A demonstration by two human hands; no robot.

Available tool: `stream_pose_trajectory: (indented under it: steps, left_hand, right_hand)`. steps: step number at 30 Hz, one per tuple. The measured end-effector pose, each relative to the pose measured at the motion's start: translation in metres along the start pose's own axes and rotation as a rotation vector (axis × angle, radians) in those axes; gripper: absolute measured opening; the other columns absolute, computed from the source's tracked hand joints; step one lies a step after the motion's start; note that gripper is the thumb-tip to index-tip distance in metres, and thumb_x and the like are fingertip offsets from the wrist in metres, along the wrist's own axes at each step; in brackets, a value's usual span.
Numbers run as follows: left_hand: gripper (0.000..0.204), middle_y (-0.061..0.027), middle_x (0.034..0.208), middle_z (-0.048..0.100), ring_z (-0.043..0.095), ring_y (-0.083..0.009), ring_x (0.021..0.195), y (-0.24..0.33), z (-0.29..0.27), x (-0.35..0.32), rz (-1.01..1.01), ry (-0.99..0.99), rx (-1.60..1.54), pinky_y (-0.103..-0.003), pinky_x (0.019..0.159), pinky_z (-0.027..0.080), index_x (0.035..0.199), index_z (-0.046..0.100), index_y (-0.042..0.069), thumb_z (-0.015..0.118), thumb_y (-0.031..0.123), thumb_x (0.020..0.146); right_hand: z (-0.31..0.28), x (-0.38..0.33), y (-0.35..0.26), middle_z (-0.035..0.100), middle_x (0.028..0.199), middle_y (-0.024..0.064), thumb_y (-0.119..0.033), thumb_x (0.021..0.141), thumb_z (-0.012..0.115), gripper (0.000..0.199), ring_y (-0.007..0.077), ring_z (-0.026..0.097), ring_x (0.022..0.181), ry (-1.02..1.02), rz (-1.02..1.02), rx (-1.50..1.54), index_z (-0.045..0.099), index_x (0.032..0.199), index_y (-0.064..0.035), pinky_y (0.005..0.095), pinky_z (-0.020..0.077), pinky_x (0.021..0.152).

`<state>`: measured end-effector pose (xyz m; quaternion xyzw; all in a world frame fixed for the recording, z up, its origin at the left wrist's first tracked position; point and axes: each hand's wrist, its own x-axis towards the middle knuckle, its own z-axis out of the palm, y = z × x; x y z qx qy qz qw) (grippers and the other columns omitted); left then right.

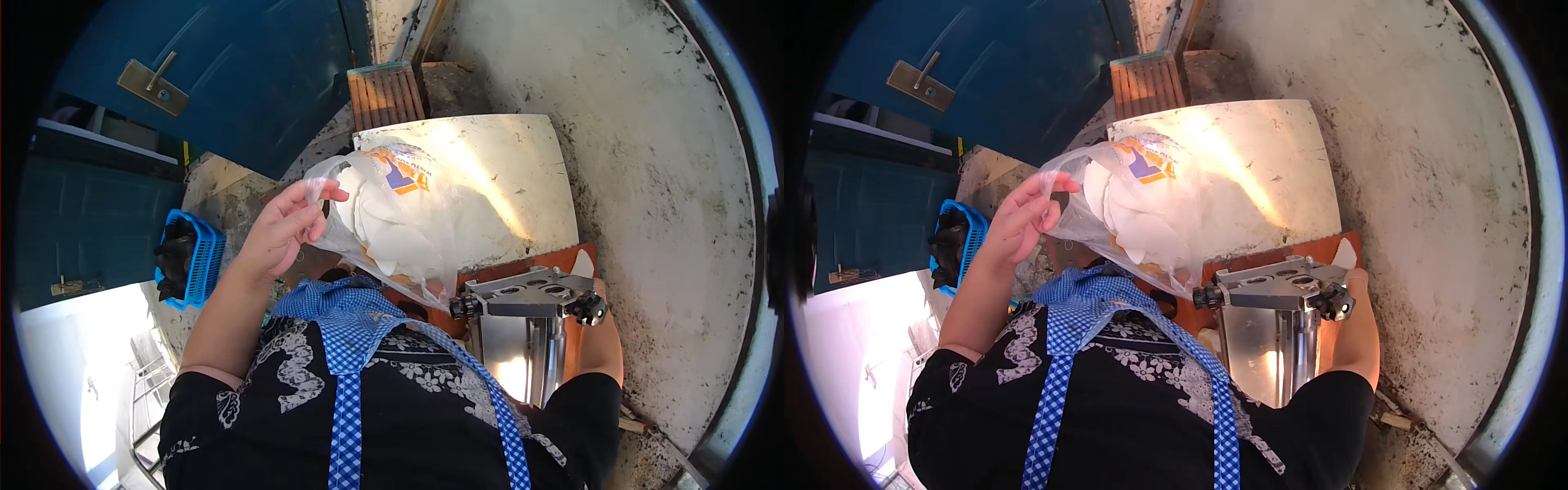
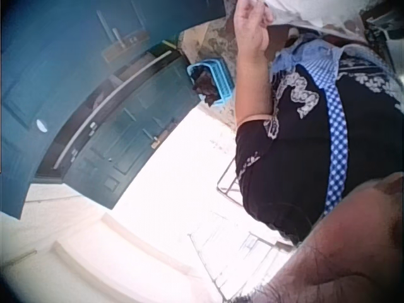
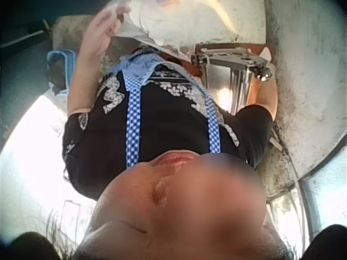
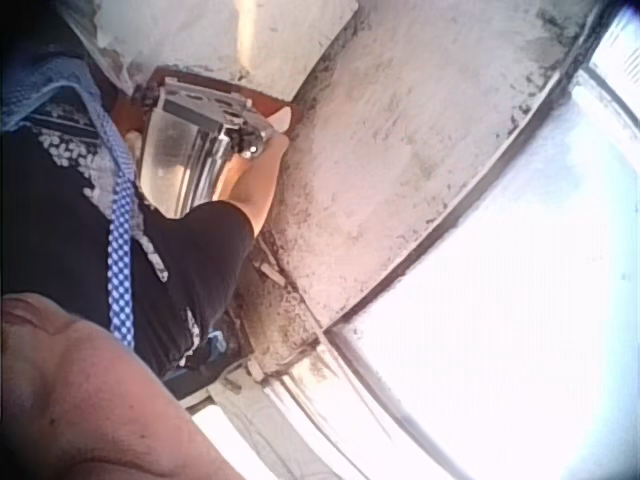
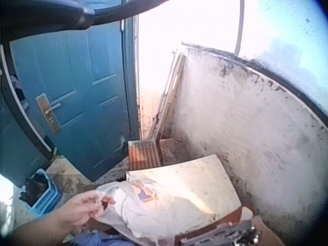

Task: Manually applying material or glue to shoe upper components using a rolling machine.

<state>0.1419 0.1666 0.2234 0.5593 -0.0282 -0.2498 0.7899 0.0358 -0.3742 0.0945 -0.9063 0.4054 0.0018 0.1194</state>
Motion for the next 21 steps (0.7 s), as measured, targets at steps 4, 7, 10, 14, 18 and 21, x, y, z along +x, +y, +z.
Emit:
stream_pose_trajectory:
  steps: [4, 7, 10, 14, 18, 21]
  left_hand:
    - [0.032, -0.0097, 0.109, 0.054, 0.042, -0.0069, 0.066, 0.000, 0.005, 0.008, -0.031, -0.094, -0.049, -0.019, 0.060, 0.036, 0.117, 0.048, 0.001, 0.048, 0.008, 0.086]
    - [0.033, -0.0105, 0.110, 0.053, 0.041, -0.0074, 0.065, -0.002, -0.006, 0.012, -0.056, -0.157, -0.030, -0.019, 0.059, 0.033, 0.117, 0.047, 0.001, 0.048, 0.008, 0.085]
    - [0.033, -0.0089, 0.108, 0.053, 0.041, -0.0070, 0.064, 0.000, -0.023, 0.005, -0.075, -0.153, -0.102, -0.018, 0.058, 0.033, 0.117, 0.047, 0.002, 0.048, 0.009, 0.085]
    - [0.026, -0.0065, 0.102, 0.052, 0.039, -0.0052, 0.064, -0.024, -0.047, 0.006, -0.054, -0.272, -0.240, -0.018, 0.058, 0.032, 0.111, 0.049, 0.003, 0.049, 0.011, 0.086]
    - [0.014, -0.0061, 0.106, 0.050, 0.047, -0.0078, 0.077, -0.035, -0.041, 0.009, -0.086, -0.487, -0.316, -0.020, 0.062, 0.036, 0.080, 0.045, 0.006, 0.057, 0.013, 0.084]
    - [0.018, -0.0051, 0.101, 0.051, 0.045, -0.0081, 0.071, -0.045, -0.072, -0.010, -0.111, -0.398, -0.416, -0.021, 0.059, 0.035, 0.090, 0.049, 0.005, 0.059, 0.018, 0.082]
  right_hand:
    - [-0.057, 0.042, 0.035, 0.062, 0.090, 0.0114, -0.034, 0.064, 0.076, 0.056, 0.0179, 0.058, 0.078, 0.331, 0.142, 0.074, 0.057, 0.097, 0.0056, 0.0309, 0.0469, 0.067]
    - [-0.161, -0.007, -0.074, 0.059, 0.082, 0.0037, -0.019, 0.077, 0.068, 0.026, 0.0085, 0.054, 0.071, 0.455, -0.300, 0.678, 0.055, 0.088, 0.0009, 0.0222, 0.0447, 0.061]
    - [-0.187, -0.123, -0.218, 0.059, 0.082, 0.0017, -0.005, 0.079, 0.064, 0.013, 0.0075, 0.054, 0.071, -0.026, -0.635, 0.894, 0.055, 0.087, 0.0003, 0.0201, 0.0444, 0.062]
    - [-0.093, -0.194, -0.324, 0.061, 0.085, 0.0163, -0.007, 0.071, 0.069, 0.039, 0.0295, 0.060, 0.078, -0.989, -1.093, 0.159, 0.051, 0.105, -0.0018, 0.0310, 0.0463, 0.069]
    - [0.099, -0.121, -0.272, 0.061, 0.084, 0.0186, -0.005, 0.074, 0.059, 0.045, 0.0325, 0.060, 0.084, -0.777, -0.605, 0.164, 0.045, 0.116, 0.0009, 0.0343, 0.0473, 0.072]
    - [0.100, -0.135, -0.364, 0.056, 0.096, 0.0131, -0.026, 0.092, 0.034, 0.036, 0.0230, 0.059, 0.071, -0.879, -0.178, 0.999, 0.044, 0.121, -0.0066, 0.0310, 0.0500, 0.045]
